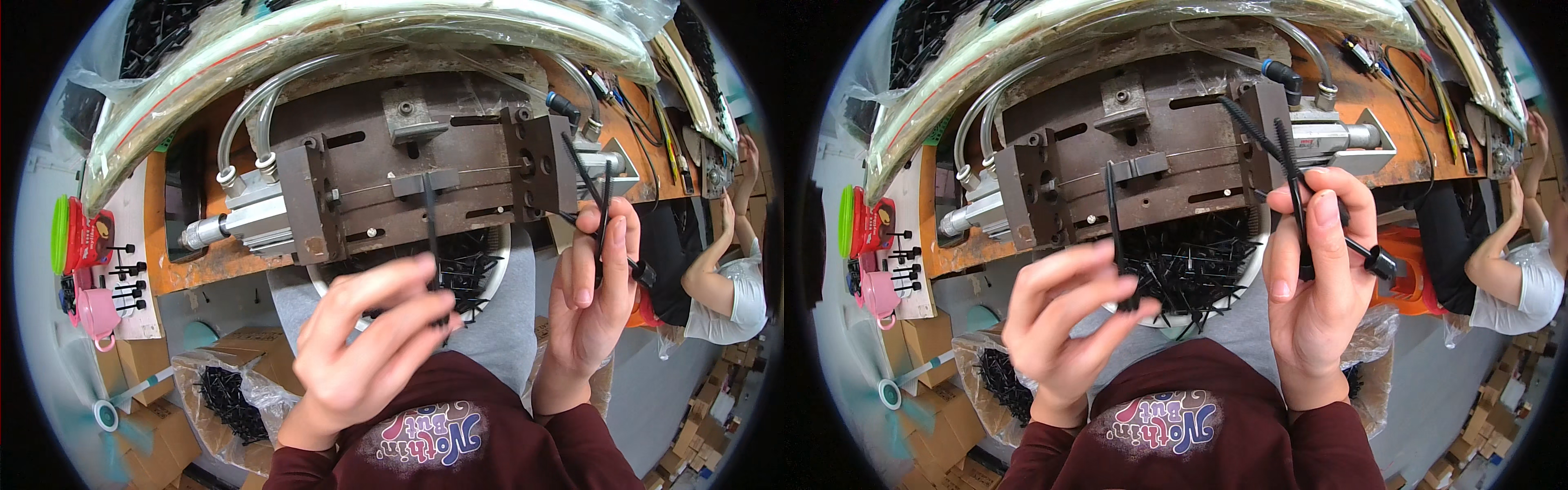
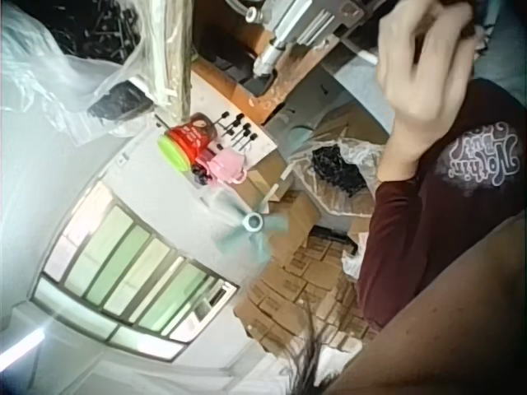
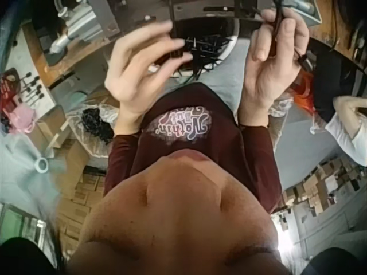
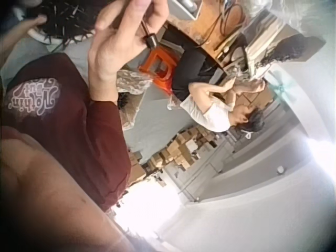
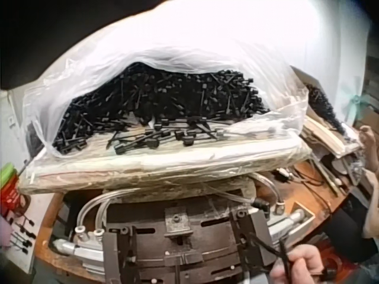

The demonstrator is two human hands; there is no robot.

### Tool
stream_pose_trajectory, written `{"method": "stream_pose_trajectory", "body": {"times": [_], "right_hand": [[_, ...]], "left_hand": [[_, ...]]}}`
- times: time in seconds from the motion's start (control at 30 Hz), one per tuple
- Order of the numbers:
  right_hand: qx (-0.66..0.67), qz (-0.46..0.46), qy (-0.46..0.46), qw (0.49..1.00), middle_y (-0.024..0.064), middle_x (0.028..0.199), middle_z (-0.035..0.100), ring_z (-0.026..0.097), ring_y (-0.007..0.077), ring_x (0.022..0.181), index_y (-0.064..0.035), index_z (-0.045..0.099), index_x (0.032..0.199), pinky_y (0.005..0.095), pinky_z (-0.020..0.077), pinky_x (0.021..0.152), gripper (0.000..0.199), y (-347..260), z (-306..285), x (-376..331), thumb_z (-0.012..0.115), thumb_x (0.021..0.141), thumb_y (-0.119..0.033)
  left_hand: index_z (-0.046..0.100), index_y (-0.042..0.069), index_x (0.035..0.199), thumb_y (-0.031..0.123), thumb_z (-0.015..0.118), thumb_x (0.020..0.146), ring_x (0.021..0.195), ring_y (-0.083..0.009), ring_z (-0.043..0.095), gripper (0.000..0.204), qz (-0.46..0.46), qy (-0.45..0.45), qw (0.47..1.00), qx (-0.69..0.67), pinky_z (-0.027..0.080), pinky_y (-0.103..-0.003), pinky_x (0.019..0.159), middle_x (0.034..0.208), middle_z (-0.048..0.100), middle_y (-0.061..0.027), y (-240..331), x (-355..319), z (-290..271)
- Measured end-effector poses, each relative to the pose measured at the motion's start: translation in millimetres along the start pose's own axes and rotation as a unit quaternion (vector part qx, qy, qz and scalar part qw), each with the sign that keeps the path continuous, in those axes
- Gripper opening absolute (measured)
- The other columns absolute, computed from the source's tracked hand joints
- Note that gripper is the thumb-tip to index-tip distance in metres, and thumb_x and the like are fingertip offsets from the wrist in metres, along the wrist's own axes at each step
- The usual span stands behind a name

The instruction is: Assembling small black cable components using a pneumatic press machine at a workbench.

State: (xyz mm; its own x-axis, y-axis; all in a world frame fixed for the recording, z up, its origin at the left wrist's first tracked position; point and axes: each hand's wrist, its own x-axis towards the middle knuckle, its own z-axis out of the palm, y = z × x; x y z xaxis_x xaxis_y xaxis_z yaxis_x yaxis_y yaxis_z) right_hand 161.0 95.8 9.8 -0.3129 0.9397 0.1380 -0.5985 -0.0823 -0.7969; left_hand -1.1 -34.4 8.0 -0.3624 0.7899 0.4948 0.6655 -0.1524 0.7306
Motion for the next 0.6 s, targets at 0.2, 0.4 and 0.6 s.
{"method": "stream_pose_trajectory", "body": {"times": [0.2, 0.4, 0.6], "right_hand": [[-0.061, -0.042, 0.013, 0.997, 0.0184, 0.107, 0.070, 0.046, 0.0068, 0.048, -0.0031, 0.054, 0.124, 0.0203, 0.0357, 0.044, 0.023, 9, 4, -3, 0.055, 0.104, -0.016], [-0.072, -0.039, 0.023, 0.996, 0.0178, 0.111, 0.069, 0.052, 0.0091, 0.054, -0.0030, 0.054, 0.124, 0.0220, 0.0422, 0.047, 0.024, 11, 6, -5, 0.057, 0.103, -0.013], [-0.068, -0.052, 0.024, 0.996, 0.0172, 0.113, 0.067, 0.058, 0.0128, 0.059, -0.0016, 0.053, 0.125, 0.0252, 0.0487, 0.051, 0.023, 13, 9, -5, 0.056, 0.103, -0.010]], "left_hand": [[0.074, 0.001, 0.092, 0.007, 0.085, 0.066, 0.081, -0.0232, 0.070, 0.029, 0.090, 0.002, 0.984, 0.153, 0.055, -0.031, 0.072, 0.116, 0.072, -0.0153, -25, 15, 30], [0.074, 0.004, 0.093, 0.010, 0.084, 0.069, 0.069, -0.0186, 0.067, 0.026, 0.065, -0.015, 0.979, 0.195, 0.051, -0.028, 0.065, 0.117, 0.073, -0.0100, -19, 27, 27], [0.074, 0.005, 0.093, 0.011, 0.084, 0.069, 0.067, -0.0185, 0.066, 0.027, 0.060, -0.028, 0.974, 0.217, 0.051, -0.028, 0.064, 0.117, 0.073, -0.0078, -15, 28, 25]]}}
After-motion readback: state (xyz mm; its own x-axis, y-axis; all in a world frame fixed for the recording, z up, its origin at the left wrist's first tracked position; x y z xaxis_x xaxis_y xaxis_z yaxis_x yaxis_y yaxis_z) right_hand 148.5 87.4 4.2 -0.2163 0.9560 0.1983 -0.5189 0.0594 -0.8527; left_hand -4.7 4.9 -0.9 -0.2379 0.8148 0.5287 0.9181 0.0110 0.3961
